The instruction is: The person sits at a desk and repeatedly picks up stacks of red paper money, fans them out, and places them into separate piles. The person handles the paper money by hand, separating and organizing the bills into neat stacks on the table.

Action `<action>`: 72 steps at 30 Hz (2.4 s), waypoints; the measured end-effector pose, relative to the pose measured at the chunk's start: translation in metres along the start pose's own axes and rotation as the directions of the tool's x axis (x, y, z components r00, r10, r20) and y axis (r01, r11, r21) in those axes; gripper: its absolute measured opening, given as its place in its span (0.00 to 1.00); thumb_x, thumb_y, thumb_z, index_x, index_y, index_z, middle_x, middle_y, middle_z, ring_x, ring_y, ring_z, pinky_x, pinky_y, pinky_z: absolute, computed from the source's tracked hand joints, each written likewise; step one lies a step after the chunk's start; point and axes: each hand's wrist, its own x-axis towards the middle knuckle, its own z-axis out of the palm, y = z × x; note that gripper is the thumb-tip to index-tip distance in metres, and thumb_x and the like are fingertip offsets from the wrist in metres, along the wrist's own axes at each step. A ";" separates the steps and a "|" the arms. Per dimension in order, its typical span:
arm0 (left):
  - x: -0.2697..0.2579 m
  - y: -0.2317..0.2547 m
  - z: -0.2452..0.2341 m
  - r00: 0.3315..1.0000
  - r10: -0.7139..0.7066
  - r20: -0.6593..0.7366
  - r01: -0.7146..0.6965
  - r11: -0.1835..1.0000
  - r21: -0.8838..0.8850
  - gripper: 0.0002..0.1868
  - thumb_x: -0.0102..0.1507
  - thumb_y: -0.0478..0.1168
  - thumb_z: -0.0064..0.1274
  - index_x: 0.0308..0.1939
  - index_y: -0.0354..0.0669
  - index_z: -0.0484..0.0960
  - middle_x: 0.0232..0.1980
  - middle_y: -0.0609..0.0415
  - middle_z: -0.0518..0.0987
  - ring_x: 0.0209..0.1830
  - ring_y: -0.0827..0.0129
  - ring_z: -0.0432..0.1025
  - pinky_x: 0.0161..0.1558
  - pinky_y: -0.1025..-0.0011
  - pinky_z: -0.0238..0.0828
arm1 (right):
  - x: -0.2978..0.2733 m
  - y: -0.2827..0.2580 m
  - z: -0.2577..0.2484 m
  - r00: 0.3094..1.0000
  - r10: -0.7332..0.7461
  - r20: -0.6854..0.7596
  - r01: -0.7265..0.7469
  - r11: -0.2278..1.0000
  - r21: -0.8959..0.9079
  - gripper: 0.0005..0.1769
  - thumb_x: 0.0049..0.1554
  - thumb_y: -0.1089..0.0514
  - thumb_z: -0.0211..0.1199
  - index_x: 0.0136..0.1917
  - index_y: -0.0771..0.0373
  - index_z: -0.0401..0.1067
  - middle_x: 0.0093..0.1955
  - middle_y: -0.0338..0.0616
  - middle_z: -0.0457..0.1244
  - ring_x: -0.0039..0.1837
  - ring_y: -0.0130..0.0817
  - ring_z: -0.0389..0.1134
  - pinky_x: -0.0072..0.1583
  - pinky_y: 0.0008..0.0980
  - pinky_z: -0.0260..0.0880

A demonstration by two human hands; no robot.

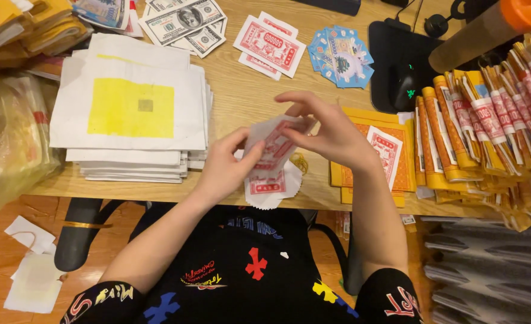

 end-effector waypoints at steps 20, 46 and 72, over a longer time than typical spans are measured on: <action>0.011 -0.051 0.007 0.970 0.076 -0.231 -0.093 0.993 -0.066 0.14 0.67 0.31 0.42 0.57 0.42 0.70 0.48 0.50 0.75 0.52 0.68 0.68 0.57 0.62 0.67 | -0.005 0.090 0.154 0.741 0.185 -0.646 0.248 0.818 0.519 0.30 0.56 0.69 0.55 0.71 0.67 0.55 0.62 0.52 0.61 0.64 0.36 0.61 0.66 0.42 0.62; 0.006 -0.034 0.005 0.979 0.108 -0.175 -0.124 0.989 -0.083 0.19 0.67 0.32 0.44 0.61 0.41 0.61 0.51 0.52 0.68 0.50 0.71 0.67 0.49 0.76 0.70 | 0.130 0.211 0.016 0.658 0.716 -0.232 -0.283 0.521 0.805 0.16 0.53 0.61 0.67 0.49 0.72 0.65 0.33 0.46 0.65 0.34 0.26 0.71 0.36 0.19 0.76; -0.010 -0.026 0.008 0.866 0.423 0.267 -0.501 0.734 0.458 0.06 0.63 0.29 0.46 0.43 0.33 0.74 0.42 0.47 0.74 0.43 0.58 0.67 0.49 0.65 0.65 | 0.134 0.125 0.025 0.953 0.193 -0.235 -0.286 0.830 -0.479 0.24 0.59 0.60 0.46 0.67 0.54 0.66 0.66 0.49 0.55 0.65 0.50 0.52 0.60 0.53 0.49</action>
